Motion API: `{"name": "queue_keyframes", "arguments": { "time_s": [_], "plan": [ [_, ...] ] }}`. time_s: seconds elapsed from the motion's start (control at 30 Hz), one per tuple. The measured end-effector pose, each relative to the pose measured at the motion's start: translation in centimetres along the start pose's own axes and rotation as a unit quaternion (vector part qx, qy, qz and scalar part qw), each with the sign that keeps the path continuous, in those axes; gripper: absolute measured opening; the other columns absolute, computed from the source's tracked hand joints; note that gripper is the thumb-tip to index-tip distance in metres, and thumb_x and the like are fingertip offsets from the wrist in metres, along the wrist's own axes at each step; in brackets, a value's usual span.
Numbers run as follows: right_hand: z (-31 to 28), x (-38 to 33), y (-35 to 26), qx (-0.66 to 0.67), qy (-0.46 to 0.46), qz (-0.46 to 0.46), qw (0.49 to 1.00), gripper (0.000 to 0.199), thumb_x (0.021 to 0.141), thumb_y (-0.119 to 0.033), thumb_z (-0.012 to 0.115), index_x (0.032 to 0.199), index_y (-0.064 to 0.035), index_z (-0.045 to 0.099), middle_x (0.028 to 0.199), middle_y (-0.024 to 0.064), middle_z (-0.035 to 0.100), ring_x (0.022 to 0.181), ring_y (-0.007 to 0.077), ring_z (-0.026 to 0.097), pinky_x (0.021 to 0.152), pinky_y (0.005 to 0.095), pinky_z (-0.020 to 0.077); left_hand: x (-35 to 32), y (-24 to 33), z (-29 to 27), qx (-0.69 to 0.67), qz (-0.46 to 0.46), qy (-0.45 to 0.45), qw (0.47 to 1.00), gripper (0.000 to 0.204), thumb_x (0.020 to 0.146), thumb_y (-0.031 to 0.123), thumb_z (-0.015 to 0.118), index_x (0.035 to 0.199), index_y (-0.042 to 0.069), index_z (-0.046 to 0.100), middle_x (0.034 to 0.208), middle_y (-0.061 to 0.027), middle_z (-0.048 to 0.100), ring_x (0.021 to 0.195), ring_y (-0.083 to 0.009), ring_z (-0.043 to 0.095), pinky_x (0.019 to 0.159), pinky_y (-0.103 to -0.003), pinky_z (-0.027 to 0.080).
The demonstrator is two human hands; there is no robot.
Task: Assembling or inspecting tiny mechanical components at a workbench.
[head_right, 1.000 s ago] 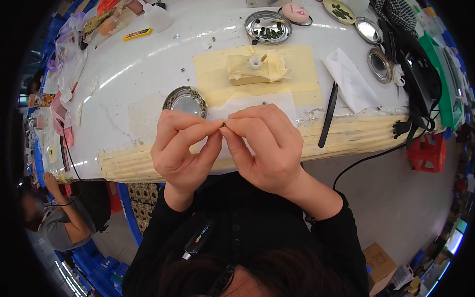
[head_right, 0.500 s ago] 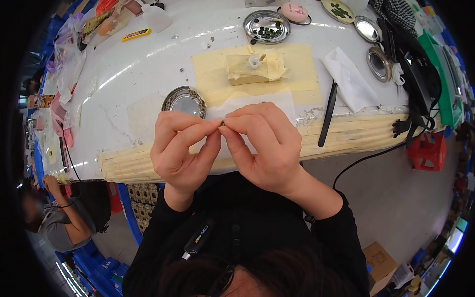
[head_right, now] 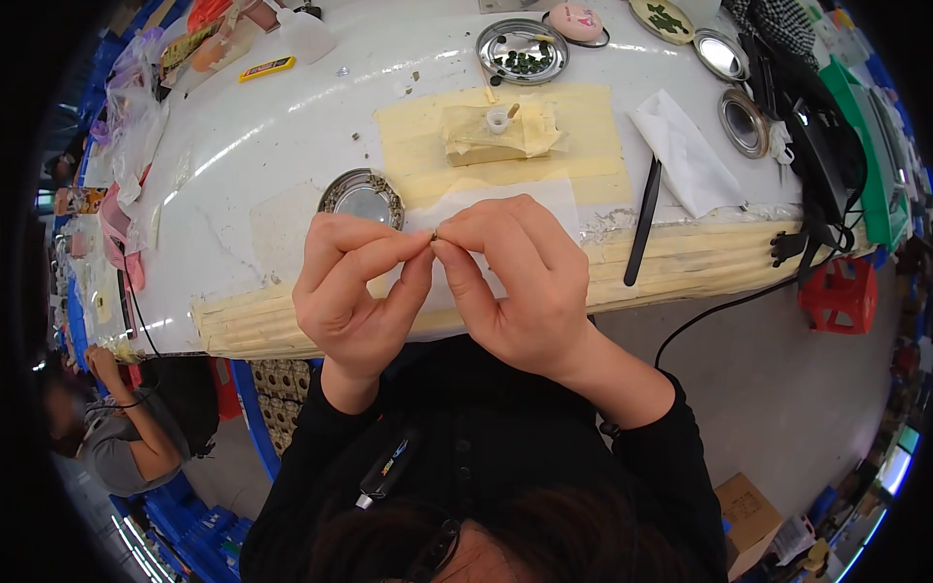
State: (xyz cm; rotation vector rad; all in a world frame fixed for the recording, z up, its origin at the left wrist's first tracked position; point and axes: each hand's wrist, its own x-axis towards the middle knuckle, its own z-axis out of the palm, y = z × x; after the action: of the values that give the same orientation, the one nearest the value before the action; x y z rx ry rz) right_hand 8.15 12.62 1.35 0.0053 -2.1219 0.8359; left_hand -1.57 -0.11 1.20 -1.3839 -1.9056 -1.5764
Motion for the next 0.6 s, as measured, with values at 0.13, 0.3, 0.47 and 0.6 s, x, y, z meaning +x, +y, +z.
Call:
{"name": "queue_keyframes", "arguments": {
  "time_s": [0.13, 0.3, 0.47, 0.6],
  "plan": [
    [-0.6, -0.4, -0.6, 0.392, -0.056, 0.312, 0.863, 0.011, 0.096, -0.008, 0.057, 0.090, 0.0015, 0.059, 0.080, 0.0054, 0.062, 0.075, 0.0095, 0.059, 0.066, 0.0257, 0.0498, 0.2, -0.1, -0.4, -0.070, -0.024, -0.032, 0.997, 0.029, 0.064, -0.006, 0.079, 0.089, 0.006, 0.074, 0.078, -0.0022, 0.063, 0.071, -0.0167, 0.056, 0.060, -0.028, 0.042],
    [-0.8, 0.0, -1.1, 0.477, -0.049, 0.382, 0.790, 0.011, 0.095, -0.008, 0.060, 0.088, 0.0002, 0.059, 0.079, 0.0060, 0.061, 0.074, 0.0106, 0.060, 0.065, 0.0253, 0.0489, 0.2, -0.2, -0.6, -0.121, -0.061, -0.042, 0.990, 0.028, 0.064, -0.006, 0.079, 0.089, 0.006, 0.074, 0.078, -0.0025, 0.063, 0.071, -0.0165, 0.056, 0.061, -0.028, 0.042],
    [0.0, 0.0, -0.2, 0.059, 0.008, 0.057, 0.997, 0.011, 0.093, -0.007, 0.062, 0.085, 0.0007, 0.060, 0.077, 0.0075, 0.060, 0.073, 0.0131, 0.060, 0.064, 0.0254, 0.0476, 0.1, 0.3, -0.1, -0.001, -0.020, -0.005, 1.000, 0.027, 0.065, -0.006, 0.079, 0.089, 0.006, 0.074, 0.078, -0.0027, 0.063, 0.071, -0.0166, 0.056, 0.060, -0.028, 0.042],
    [-0.4, -0.1, -0.3, 0.147, -0.038, 0.141, 0.978, 0.008, 0.091, -0.004, 0.062, 0.085, 0.0015, 0.060, 0.077, 0.0087, 0.061, 0.071, 0.0160, 0.059, 0.064, 0.0257, 0.0474, -0.1, 0.0, 0.0, -0.027, -0.012, -0.009, 1.000, 0.027, 0.065, -0.005, 0.079, 0.089, 0.006, 0.074, 0.078, -0.0028, 0.063, 0.071, -0.0166, 0.056, 0.060, -0.028, 0.042]
  ]
}}
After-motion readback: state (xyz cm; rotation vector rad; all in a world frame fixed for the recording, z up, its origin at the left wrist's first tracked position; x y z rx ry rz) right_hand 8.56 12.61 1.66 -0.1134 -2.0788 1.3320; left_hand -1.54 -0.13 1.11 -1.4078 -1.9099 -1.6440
